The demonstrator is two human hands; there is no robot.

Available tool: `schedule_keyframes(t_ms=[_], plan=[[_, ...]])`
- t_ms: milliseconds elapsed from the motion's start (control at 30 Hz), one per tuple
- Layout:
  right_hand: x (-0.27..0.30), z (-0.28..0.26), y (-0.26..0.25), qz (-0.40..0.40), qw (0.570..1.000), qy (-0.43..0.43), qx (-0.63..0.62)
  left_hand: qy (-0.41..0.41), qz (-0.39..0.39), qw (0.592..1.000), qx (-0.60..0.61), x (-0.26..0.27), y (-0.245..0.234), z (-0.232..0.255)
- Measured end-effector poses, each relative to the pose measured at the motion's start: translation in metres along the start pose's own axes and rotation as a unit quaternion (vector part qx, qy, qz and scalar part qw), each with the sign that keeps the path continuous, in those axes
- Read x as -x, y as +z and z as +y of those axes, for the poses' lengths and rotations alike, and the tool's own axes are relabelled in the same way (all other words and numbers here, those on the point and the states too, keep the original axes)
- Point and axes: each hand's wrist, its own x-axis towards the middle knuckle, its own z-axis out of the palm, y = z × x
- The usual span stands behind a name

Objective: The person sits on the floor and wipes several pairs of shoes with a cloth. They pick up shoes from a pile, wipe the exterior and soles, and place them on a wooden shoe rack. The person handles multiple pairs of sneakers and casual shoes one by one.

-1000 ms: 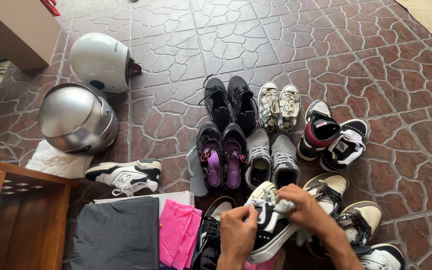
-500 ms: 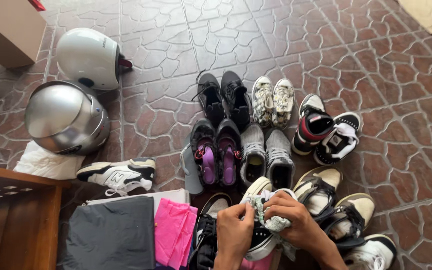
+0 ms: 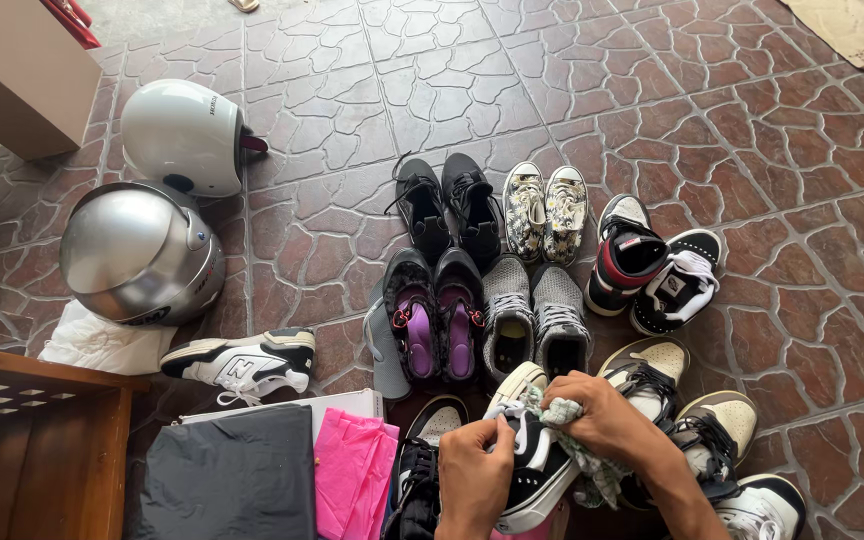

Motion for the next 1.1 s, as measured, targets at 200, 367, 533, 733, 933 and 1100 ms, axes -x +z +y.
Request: schedule_keyframes(t_ms=[200,367,533,733,933,1100], plan=[[-0.001,0.011,-0.004,-0.025,0.99,0.134,0.032,0.007,-0.014,1.0,-0.018,0.002,0.001,0.007],[-0.005,0.037,-0.004,0.016,0.977,0.197,0.083,0.036,-0.01,0.999,-0.014,0.006,0.003,0.008],[-0.008,0.046,0.0,-0.006,0.967,0.208,0.148,0.083,-0.028,0.996,-0.014,0.003,0.003,-0.001],[-0.025,0.045,0.007,-0.052,0.964,0.17,0.198,0.238,-0.089,0.967,-0.021,-0.001,-0.003,-0.011],[-0.028,0.079,0.032,0.099,0.961,0.032,0.258,0.301,-0.134,0.944,-0.029,-0.001,-0.002,-0.011],[-0.046,0.084,0.042,0.138,0.94,-0.035,0.31,0.274,-0.158,0.947,-0.052,0.001,-0.001,-0.004]])
